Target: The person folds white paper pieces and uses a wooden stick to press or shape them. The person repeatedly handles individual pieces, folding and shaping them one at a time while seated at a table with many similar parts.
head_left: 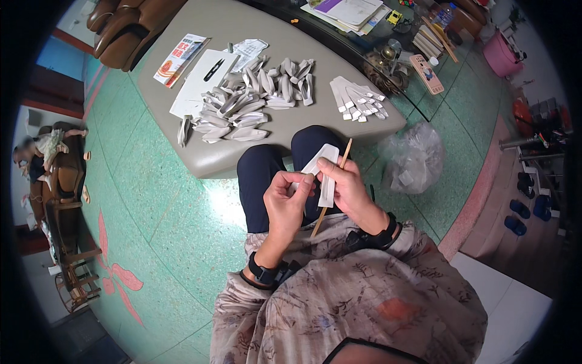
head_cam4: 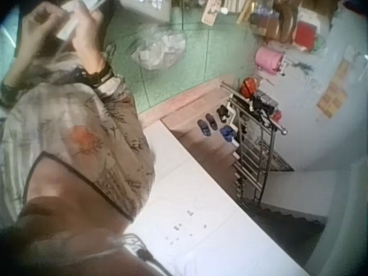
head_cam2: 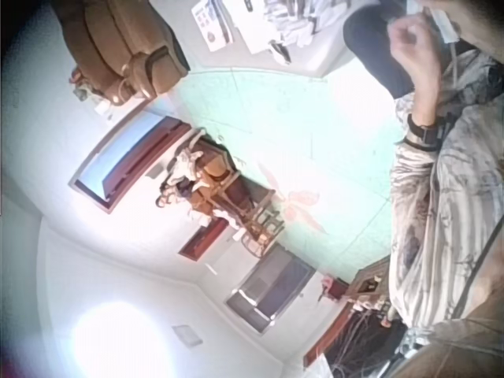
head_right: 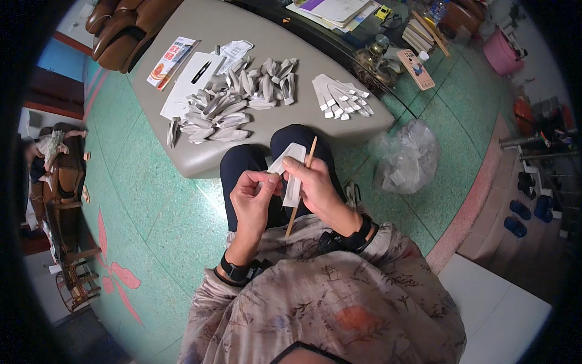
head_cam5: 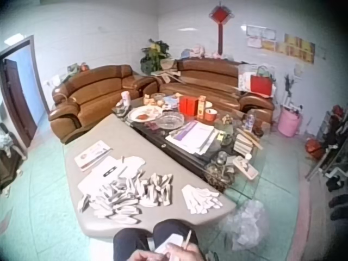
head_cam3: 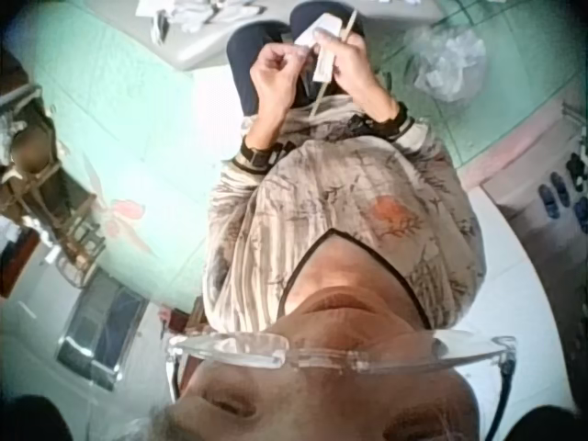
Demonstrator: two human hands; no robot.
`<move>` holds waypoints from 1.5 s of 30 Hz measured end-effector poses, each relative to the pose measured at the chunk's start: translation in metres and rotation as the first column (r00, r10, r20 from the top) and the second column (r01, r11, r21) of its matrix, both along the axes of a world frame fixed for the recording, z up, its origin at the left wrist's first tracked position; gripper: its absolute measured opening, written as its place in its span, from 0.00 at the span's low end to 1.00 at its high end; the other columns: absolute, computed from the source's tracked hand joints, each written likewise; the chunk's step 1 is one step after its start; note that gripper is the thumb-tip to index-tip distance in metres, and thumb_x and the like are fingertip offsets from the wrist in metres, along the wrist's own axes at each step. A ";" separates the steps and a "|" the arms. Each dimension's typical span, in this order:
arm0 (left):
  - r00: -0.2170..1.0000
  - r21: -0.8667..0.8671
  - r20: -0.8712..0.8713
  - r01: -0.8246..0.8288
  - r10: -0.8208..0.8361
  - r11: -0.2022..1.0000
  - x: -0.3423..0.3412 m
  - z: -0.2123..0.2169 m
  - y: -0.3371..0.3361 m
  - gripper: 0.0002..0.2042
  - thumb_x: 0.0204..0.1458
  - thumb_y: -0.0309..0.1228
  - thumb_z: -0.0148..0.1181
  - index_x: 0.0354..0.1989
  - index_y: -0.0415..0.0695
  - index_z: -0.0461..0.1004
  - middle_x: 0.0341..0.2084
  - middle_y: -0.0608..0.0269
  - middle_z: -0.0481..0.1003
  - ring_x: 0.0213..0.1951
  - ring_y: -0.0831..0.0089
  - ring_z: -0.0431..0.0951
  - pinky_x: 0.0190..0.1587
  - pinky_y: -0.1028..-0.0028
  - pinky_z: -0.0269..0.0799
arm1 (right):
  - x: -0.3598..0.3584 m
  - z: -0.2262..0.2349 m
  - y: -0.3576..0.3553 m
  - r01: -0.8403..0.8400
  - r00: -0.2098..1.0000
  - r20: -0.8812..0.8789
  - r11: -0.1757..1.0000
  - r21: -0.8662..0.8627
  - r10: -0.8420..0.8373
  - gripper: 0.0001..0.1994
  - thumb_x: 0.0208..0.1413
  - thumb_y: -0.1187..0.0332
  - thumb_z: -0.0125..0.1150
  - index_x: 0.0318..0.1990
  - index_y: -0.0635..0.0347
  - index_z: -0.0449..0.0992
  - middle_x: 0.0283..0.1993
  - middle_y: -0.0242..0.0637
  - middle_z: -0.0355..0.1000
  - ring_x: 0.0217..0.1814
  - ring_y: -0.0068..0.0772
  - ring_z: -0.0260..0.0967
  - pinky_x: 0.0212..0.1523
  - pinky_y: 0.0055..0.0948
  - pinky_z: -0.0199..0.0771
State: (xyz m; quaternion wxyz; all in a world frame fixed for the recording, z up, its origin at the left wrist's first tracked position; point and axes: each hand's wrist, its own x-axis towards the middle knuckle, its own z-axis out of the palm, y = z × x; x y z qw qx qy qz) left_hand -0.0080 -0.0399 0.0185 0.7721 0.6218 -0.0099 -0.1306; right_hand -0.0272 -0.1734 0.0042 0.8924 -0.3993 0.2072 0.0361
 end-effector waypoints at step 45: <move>0.975 -0.165 -0.175 -0.169 0.140 0.972 0.008 -0.020 0.001 0.06 0.53 0.19 0.53 0.39 0.37 0.65 0.26 0.55 0.75 0.26 0.70 0.77 0.32 0.77 0.75 | 0.002 -0.007 0.013 0.160 0.986 -0.036 0.983 -0.095 -0.164 0.07 0.52 0.71 0.61 0.36 0.62 0.73 0.31 0.30 0.72 0.25 0.16 0.66 0.20 0.17 0.61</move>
